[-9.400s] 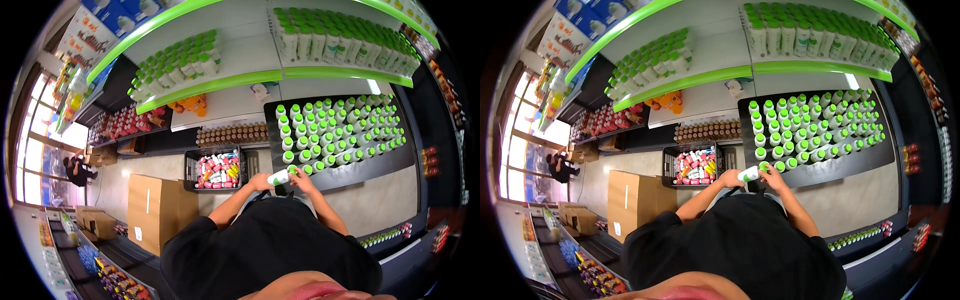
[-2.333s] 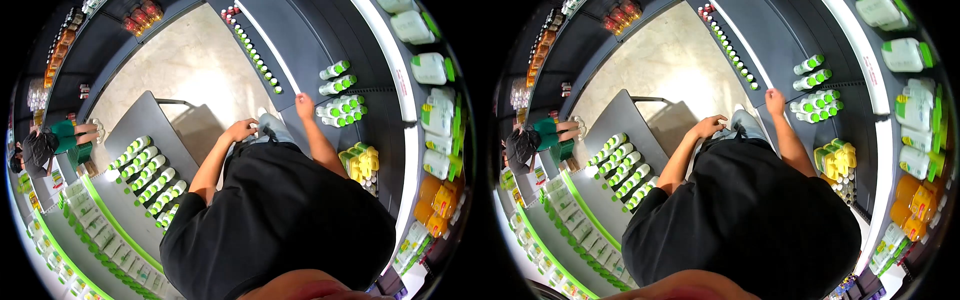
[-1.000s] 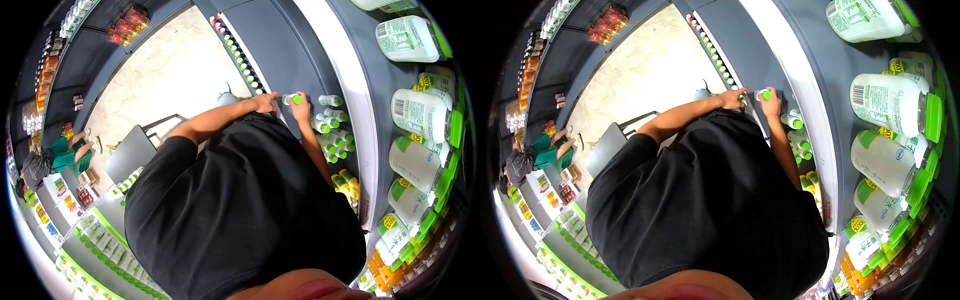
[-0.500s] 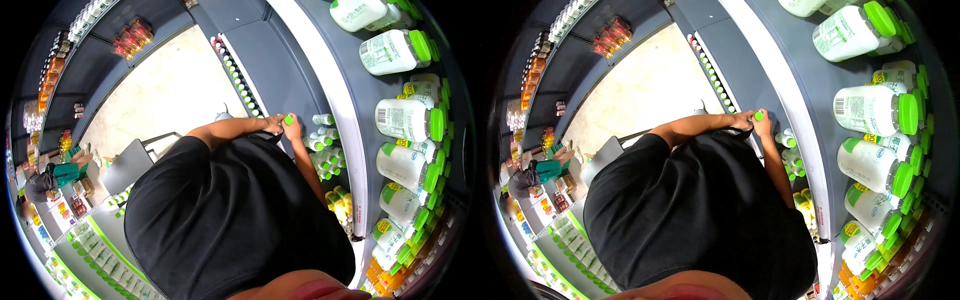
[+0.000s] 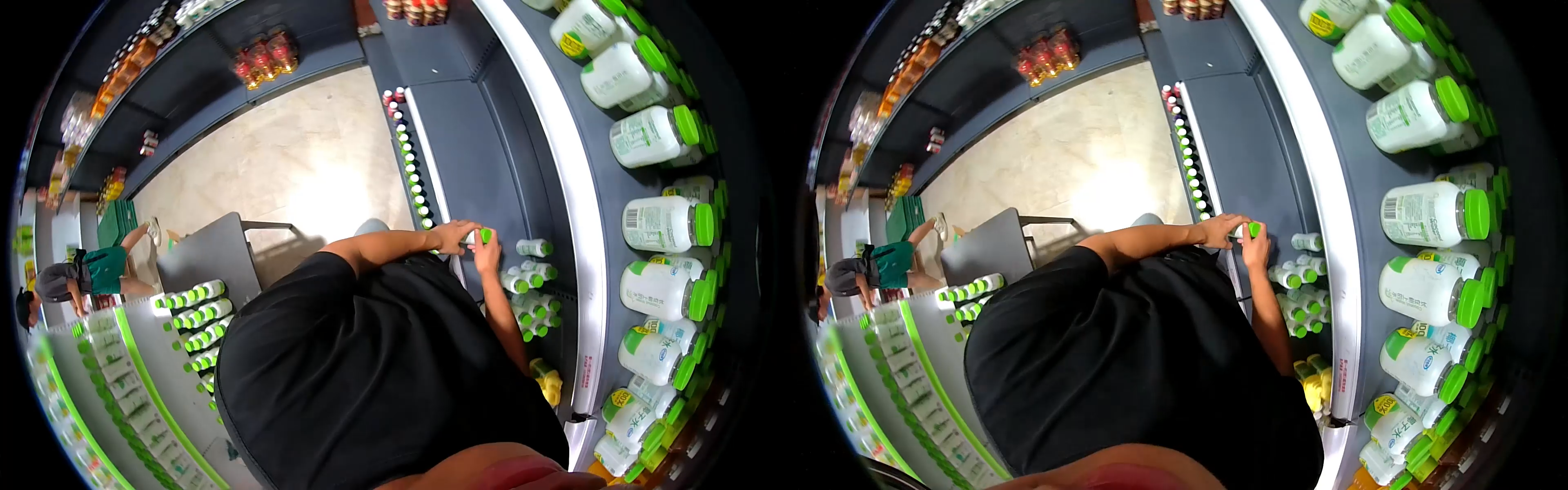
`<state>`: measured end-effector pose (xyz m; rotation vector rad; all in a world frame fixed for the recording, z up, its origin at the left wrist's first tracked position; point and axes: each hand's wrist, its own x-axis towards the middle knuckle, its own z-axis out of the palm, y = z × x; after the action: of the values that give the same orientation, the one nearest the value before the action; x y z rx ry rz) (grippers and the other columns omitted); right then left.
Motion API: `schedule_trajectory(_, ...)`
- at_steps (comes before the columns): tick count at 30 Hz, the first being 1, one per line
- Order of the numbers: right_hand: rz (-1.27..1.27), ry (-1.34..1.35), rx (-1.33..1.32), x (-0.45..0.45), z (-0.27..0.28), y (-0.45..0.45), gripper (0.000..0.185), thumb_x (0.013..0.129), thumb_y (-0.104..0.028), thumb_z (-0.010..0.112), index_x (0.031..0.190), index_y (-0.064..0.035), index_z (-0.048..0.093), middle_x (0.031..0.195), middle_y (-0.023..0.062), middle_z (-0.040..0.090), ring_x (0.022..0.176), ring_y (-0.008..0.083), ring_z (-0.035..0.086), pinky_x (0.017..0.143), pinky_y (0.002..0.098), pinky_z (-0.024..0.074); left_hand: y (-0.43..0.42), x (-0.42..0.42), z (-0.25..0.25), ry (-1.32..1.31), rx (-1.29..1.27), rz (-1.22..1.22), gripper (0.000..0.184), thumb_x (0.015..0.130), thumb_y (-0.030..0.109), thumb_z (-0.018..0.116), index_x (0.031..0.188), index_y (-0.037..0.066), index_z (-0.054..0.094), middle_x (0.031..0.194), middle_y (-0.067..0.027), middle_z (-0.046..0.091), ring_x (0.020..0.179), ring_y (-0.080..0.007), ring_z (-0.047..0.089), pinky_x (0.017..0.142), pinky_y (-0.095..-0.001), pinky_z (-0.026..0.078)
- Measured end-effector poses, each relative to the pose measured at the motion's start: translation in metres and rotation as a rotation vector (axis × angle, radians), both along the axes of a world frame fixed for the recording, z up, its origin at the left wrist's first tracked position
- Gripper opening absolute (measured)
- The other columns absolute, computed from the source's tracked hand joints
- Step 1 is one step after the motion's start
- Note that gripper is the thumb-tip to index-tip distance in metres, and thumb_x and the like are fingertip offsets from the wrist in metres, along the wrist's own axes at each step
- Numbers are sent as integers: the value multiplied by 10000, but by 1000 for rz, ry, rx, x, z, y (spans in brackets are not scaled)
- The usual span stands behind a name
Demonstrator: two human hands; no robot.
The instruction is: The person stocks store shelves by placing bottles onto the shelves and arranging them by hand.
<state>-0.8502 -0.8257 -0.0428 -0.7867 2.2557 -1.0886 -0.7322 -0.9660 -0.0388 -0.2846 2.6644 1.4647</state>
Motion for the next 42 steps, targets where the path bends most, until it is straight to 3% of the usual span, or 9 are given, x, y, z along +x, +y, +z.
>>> schedule_trajectory(3,90,7,-57,24,9,-23,302,961,-294,617,999,-1,552,719,120,664,566,200,683,502,332,519,-18,28,19,104,107,122,731,737,319,761,1341,121,400,1169,-212,609,1092,-408,589,942,-439,472)
schedule_trajectory(6,232,-65,-88,60,10,-48,317,959,-297,625,918,9,549,683,114,634,524,177,651,461,326,499,-35,66,4,-174,14,194,662,653,388,804,1186,97,543,1005,-193,678,971,-402,648,843,-448,516)
schedule_trajectory(9,485,-165,-30,107,7,-66,333,961,-304,625,902,18,564,690,117,635,545,194,668,475,323,496,-45,137,-39,-92,144,223,542,598,321,827,1046,75,647,979,-158,705,937,-302,675,837,-406,524)
schedule_trajectory(13,824,-271,178,179,-28,-73,347,965,-324,626,961,22,614,685,105,654,585,160,670,536,301,507,-18,262,-39,-383,88,424,569,609,395,847,1062,86,695,1011,-138,721,933,-252,673,847,-375,519)
schedule_trajectory(14,895,-435,173,192,-64,-72,360,964,-361,616,993,-2,623,740,103,692,592,159,670,544,299,505,-8,295,-14,-418,368,486,577,616,434,842,1057,87,708,999,-141,725,917,-254,676,847,-377,520)
schedule_trajectory(21,1361,-656,687,306,-62,-111,367,978,-389,587,1039,-27,610,796,36,667,597,104,609,547,242,471,95,414,-18,-480,358,1044,805,623,716,734,1131,92,700,1110,-159,702,1021,-325,655,909,-390,491)
schedule_trajectory(31,1745,-793,1444,400,-77,-169,280,946,-341,598,1043,-78,591,876,31,660,653,94,587,595,244,479,160,438,-44,-335,530,1415,757,627,612,809,1154,86,674,1145,-134,686,1030,-302,647,909,-399,482)
schedule_trajectory(35,1859,-533,1810,440,-77,-195,338,888,-418,635,1029,-111,632,893,-4,680,681,90,618,675,233,510,170,423,-37,-456,554,1585,749,585,494,825,1182,82,638,1143,-149,675,1066,-319,636,923,-409,486)
schedule_trajectory(42,1975,-334,1960,480,-76,-189,350,874,-444,633,999,-116,642,865,7,663,696,108,602,693,270,514,197,388,-35,-332,667,1854,703,514,290,839,1148,67,633,1081,-161,684,988,-330,651,889,-413,497)
